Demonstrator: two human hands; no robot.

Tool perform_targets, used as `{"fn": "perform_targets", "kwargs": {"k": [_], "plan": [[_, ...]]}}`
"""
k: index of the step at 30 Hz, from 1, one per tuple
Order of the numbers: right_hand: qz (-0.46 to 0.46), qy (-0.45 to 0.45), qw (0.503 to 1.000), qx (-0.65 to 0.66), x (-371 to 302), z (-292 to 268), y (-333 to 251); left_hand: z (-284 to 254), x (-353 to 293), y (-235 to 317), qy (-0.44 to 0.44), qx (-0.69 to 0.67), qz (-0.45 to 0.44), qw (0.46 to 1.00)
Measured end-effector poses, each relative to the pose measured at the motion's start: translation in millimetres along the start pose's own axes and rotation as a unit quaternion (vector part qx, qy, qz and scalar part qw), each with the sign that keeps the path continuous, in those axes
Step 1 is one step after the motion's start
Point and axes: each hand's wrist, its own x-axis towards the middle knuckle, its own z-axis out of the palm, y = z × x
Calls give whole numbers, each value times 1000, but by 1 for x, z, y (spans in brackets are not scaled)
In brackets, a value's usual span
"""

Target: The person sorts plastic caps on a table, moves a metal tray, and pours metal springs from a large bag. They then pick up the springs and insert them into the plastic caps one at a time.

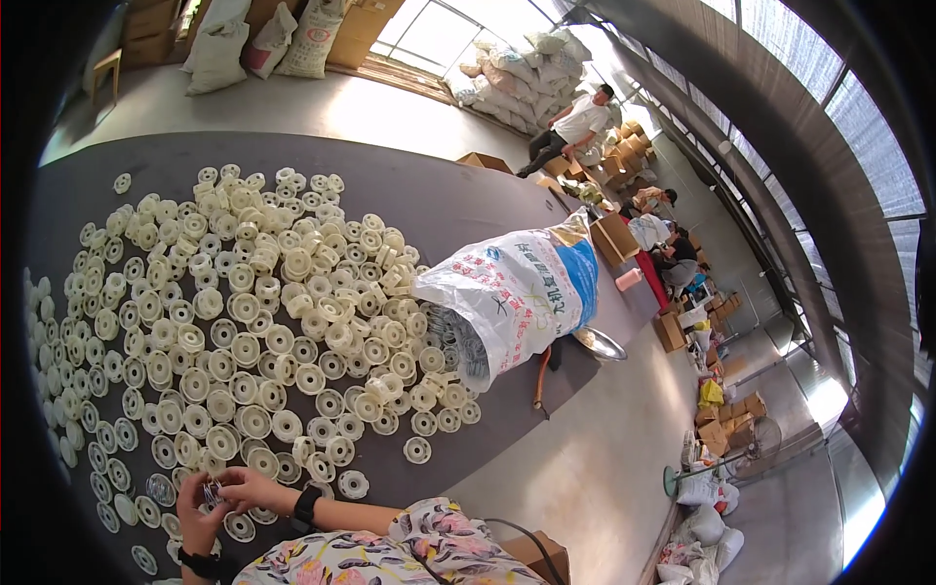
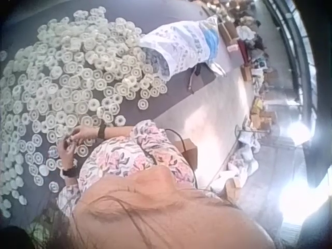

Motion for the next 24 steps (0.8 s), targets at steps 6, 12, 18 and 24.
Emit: {"fn": "perform_targets", "kwargs": {"k": [6,12,18,24], "plan": [[13,-24,999,-17,-9,-5,-6,-2,0,-18,16,-185,-53,981],[-93,-3,993,-72,5,-9,-10,-7,4,-31,-8,-367,-263,892],[-383,132,821,-402,11,-8,-11,-39,-18,-87,-103,-466,-408,778],[-177,154,926,-295,6,-34,-4,-93,-5,-72,164,-322,-161,918]]}}
